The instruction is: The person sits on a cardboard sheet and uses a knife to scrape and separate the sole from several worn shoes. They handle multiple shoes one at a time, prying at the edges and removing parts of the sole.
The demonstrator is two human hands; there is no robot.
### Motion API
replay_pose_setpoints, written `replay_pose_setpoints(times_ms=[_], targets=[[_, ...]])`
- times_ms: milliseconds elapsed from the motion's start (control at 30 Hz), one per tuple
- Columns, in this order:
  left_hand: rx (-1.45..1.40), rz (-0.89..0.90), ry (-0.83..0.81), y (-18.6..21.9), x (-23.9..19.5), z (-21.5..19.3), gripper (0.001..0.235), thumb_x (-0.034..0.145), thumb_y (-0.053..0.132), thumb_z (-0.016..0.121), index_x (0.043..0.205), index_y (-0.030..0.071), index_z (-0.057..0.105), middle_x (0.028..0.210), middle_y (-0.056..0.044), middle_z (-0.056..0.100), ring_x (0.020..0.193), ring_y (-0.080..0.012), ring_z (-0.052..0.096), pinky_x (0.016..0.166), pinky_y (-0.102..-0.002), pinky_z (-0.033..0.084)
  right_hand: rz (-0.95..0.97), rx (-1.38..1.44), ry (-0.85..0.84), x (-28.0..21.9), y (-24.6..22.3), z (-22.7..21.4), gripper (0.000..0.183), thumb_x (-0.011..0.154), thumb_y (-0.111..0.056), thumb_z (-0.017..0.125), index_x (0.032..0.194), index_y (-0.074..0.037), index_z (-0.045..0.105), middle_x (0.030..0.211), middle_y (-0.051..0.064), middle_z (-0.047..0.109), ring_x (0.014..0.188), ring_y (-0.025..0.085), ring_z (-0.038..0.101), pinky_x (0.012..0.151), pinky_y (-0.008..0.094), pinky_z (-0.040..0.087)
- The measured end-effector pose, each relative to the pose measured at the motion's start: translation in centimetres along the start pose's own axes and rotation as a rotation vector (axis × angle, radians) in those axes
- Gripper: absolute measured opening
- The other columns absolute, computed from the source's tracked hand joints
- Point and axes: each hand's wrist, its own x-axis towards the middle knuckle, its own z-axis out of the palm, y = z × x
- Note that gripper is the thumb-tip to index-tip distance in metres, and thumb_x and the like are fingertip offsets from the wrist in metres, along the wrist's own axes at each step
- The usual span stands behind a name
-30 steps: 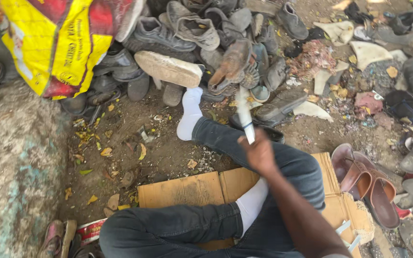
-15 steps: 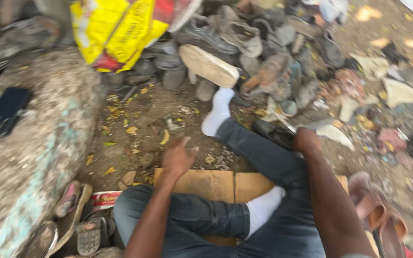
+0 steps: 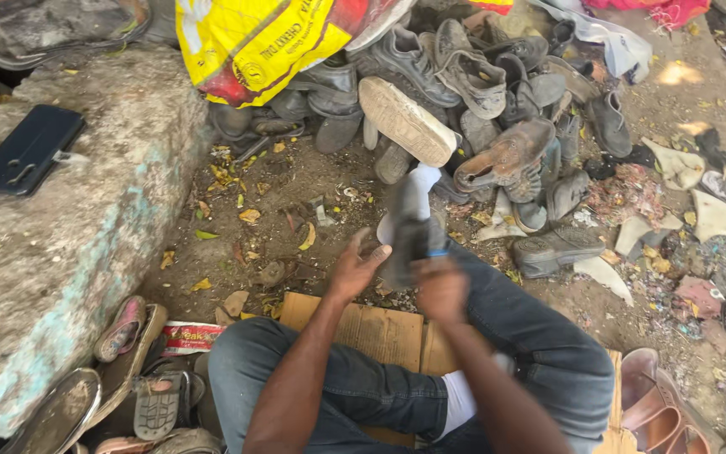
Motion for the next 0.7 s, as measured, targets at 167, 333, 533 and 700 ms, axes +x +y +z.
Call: replay_pose_setpoints(times_ms=[167, 333, 533, 700], targets=[[0.451, -0.134, 0.031, -2.7, 2.0, -5.2, 0.077, 0.073, 0.025, 0.073, 0.146, 0.01, 0.053, 0.121, -0.026, 0.071, 0.11, -0.0361, 0.07, 0.098, -0.043, 0.054, 0.377, 0.34, 0.154, -3.7, -6.2, 11.2, 0.036, 0.093, -0.032, 0.074, 0.093, 0.003, 0.068, 0.071, 0.008, 0.07, 0.062, 0.018, 0.066, 0.056, 0.032, 0.054], [0.793, -0.103, 0.024, -3.3, 4.0, -5.9, 0.054, 0.082, 0.022, 0.062, 0.135, 0.012, 0.066, 0.133, -0.022, 0.063, 0.123, -0.0404, 0.06, 0.105, -0.05, 0.047, 0.522, 0.456, 0.059, -7.5, -8.6, 5.5, 0.048, 0.097, -0.043, 0.061, 0.102, 0.004, 0.066, 0.079, 0.012, 0.07, 0.061, 0.02, 0.067, 0.054, 0.034, 0.054], [1.054, -0.024, 0.278, -1.3, 1.5, -2.3, 0.045, 0.095, 0.032, 0.058, 0.123, -0.001, 0.069, 0.129, -0.021, 0.063, 0.125, -0.0365, 0.056, 0.102, -0.051, 0.044, 0.514, 0.468, 0.084, -9.1, -6.2, 1.8, 0.047, 0.096, -0.046, 0.057, 0.102, 0.0, 0.064, 0.09, 0.015, 0.071, 0.065, 0.021, 0.069, 0.055, 0.035, 0.056], [1.296, 0.023, 0.325, -3.0, 0.7, 0.1, 0.034, 0.09, 0.026, 0.059, 0.113, 0.004, 0.07, 0.117, -0.016, 0.069, 0.114, -0.0311, 0.062, 0.098, -0.046, 0.044, 0.531, 0.432, -0.02, -9.3, -5.0, 4.1, 0.055, 0.103, -0.05, 0.051, 0.097, 0.002, 0.067, 0.082, 0.018, 0.07, 0.063, 0.019, 0.069, 0.057, 0.032, 0.057]])
